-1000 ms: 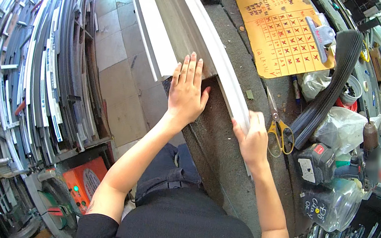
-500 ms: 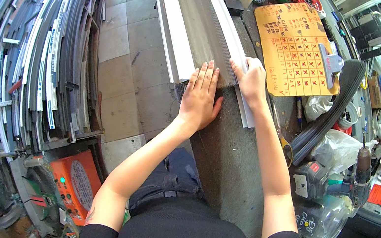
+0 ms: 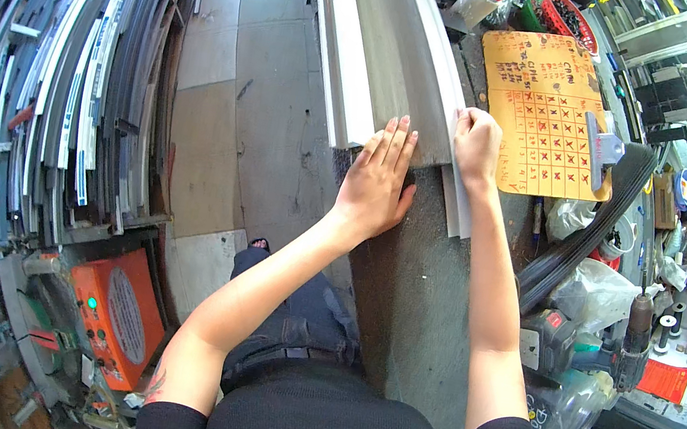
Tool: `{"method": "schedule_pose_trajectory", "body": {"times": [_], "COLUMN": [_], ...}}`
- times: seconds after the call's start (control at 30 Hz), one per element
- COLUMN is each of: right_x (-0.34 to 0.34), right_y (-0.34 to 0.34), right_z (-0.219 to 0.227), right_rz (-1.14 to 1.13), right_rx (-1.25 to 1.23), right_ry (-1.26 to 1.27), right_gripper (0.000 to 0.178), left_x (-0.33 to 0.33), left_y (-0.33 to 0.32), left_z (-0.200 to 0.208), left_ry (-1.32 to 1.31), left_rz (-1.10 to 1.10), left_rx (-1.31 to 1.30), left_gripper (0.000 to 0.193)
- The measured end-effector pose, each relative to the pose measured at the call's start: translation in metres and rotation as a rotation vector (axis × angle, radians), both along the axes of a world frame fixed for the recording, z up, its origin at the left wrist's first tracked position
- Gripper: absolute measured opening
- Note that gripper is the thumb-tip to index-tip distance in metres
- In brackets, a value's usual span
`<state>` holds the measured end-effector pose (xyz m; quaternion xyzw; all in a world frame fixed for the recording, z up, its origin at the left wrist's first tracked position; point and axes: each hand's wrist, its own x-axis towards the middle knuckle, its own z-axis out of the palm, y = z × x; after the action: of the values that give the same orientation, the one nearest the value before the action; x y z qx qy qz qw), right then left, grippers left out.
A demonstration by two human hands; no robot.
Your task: The person assembles aluminum window frame profiles by inserting small metal clips into the profile ends and trimming excess material with scissors. They handle several long profiles, aligning and cutting them on a workbench in a workshop setting.
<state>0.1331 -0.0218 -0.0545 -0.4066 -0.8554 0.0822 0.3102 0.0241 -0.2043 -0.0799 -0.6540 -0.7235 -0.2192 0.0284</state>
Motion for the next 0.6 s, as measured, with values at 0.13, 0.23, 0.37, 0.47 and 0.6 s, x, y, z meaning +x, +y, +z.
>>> {"method": "schedule_pose_trajectory", "body": {"times": [0.13, 0.23, 0.37, 0.47, 0.6], "right_x": [0.008, 0.017, 0.024, 0.026, 0.028], "right_y": [0.012, 0.024, 0.038, 0.038, 0.038], "right_z": [-0.003, -0.002, 0.0, 0.0, 0.004], "right_rz": [0.027, 0.034, 0.026, 0.098, 0.073], "right_rx": [-0.027, -0.269, -0.472, -0.618, -0.765], "right_ry": [-0.002, 0.104, 0.09, 0.18, 0.224], "right_gripper": [0.022, 0.027, 0.03, 0.03, 0.034], "left_x": [-0.003, 0.001, 0.022, 0.032, 0.037], "left_y": [0.0, 0.002, 0.023, 0.052, 0.082], "left_z": [-0.004, -0.002, 0.001, -0.005, -0.02], "left_ry": [-0.005, 0.034, -0.158, 0.007, -0.168], "left_rz": [-0.018, 0.032, 0.162, 0.133, 0.164], "left_rx": [0.031, 0.075, 0.13, 0.338, 0.549], "left_gripper": [0.081, 0.078, 0.081, 0.083, 0.05]}}
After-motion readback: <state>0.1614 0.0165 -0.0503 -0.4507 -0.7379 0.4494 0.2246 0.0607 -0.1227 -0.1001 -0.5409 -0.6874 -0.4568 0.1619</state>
